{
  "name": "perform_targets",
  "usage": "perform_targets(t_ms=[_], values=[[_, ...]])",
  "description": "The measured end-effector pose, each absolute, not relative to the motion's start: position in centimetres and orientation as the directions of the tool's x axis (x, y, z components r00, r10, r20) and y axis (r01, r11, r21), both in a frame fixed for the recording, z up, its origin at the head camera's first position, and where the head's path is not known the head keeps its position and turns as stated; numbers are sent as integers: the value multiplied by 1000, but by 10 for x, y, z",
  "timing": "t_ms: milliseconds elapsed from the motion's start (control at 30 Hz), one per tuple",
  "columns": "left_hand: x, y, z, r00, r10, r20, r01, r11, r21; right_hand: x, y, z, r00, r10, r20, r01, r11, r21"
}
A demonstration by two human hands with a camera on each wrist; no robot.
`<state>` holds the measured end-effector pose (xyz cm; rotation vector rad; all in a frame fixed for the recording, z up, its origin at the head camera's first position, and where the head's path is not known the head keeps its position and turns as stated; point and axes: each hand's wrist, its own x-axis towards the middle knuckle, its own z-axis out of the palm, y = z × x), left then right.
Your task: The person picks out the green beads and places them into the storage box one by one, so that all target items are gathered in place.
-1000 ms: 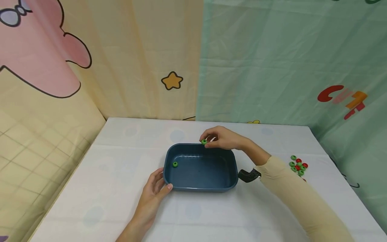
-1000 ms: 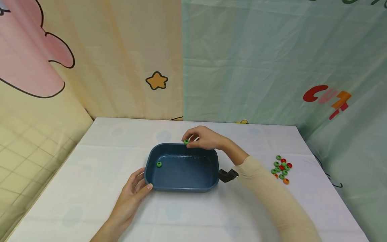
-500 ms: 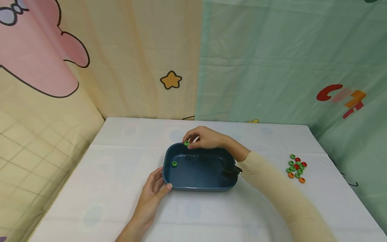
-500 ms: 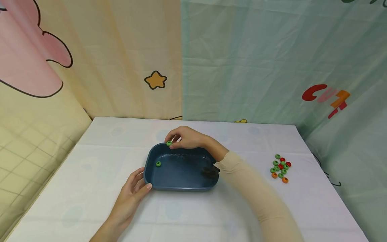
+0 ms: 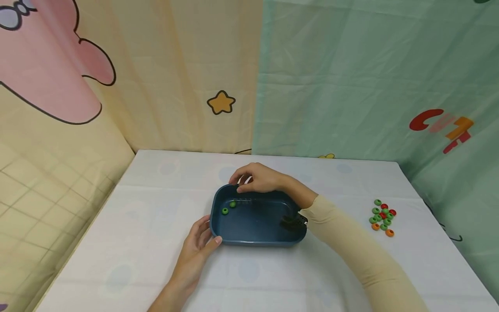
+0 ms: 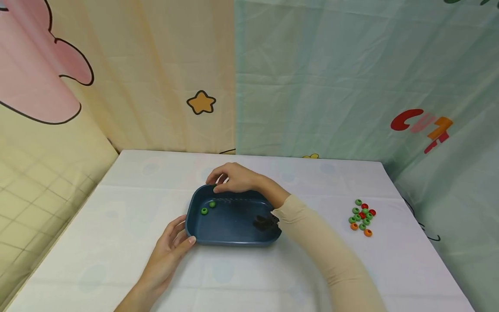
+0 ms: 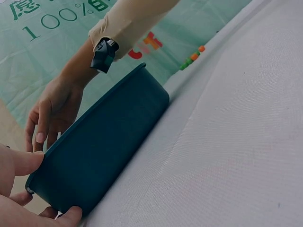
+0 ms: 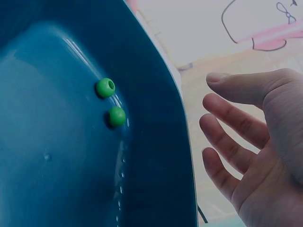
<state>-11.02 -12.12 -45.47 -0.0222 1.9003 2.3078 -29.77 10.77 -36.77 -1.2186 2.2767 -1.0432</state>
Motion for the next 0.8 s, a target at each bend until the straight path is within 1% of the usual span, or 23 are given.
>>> perform_targets(t_ms=[333,800], values=[[-111,-121,-455,-989,95,-113,-129,-181,975,-296,130,-368,-594,-804,37,-535,360,-764],[-112,-119,-456,-987,93,-127,-143,-191,971,-285,162,-366,-665,-747,5,-478,420,-772]])
